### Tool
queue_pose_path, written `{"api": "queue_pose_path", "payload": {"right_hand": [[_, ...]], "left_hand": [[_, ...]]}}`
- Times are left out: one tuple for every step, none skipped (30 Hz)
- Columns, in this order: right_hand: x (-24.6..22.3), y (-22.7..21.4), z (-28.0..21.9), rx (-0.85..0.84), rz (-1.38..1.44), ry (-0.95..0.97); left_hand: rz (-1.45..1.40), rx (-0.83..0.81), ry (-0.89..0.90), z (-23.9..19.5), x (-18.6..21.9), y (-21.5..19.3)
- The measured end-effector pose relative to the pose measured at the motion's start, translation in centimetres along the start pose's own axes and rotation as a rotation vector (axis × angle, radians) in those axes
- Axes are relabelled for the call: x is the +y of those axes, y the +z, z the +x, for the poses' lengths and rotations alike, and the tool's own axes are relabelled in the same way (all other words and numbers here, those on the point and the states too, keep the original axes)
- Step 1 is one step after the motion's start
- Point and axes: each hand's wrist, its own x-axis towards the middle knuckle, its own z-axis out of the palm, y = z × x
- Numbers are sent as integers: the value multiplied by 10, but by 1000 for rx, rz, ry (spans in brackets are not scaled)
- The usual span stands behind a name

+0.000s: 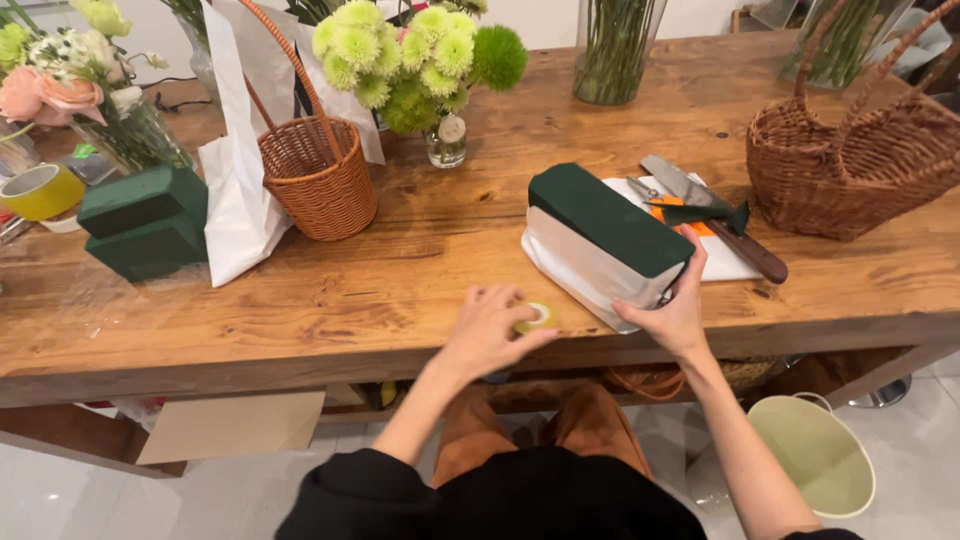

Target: The person wraps a rectangular green floral foam block with white paper and secures it with tape. They then trim the excess paper with scissors and place the wrapped foam into a wicker basket, securing it with additional tape.

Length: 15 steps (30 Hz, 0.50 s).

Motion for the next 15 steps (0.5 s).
{"api": "queue_pose_path", "payload": {"right_hand": [[-2,-2,3,-3,-2,-6],[-4,-3,2,-18,8,33],[-6,-4,2,-34,17,71],[-4,-4,2,-37,17,70],[-2,-3,3,-38,1,76],[0,-3,2,-36,-14,85],[4,-3,3,-37,-13,87],[8,-5,3,-41,-18,79],[11,-6,3,-45,-22,72],[12,-6,5,-43,-26,73],[13,-7,6,-46,-23,74],[13,-8,8,-47,-22,74],[13,-8,8,-44,-28,74],[12,-8,8,-46,-28,81],[12,-8,7,-48,-29,88]], "left_hand": [[0,6,2,2,-16,-6],[67,13,-13,1,-31,-11],[133,20,-28,0,-47,-16],[133,22,-31,3,-58,-23],[181,17,-72,6,-70,-30],[229,9,-113,8,-81,-37],[229,7,-115,19,-89,-35],[284,21,-111,29,-95,-33],[339,35,-108,39,-101,-30],[336,34,-105,52,-107,-25],[369,63,-101,65,-112,-20],[402,93,-94,80,-117,-15],[398,93,-90,91,-120,-5],[380,60,-120,103,-124,5],[362,25,-149,115,-127,14]]}}
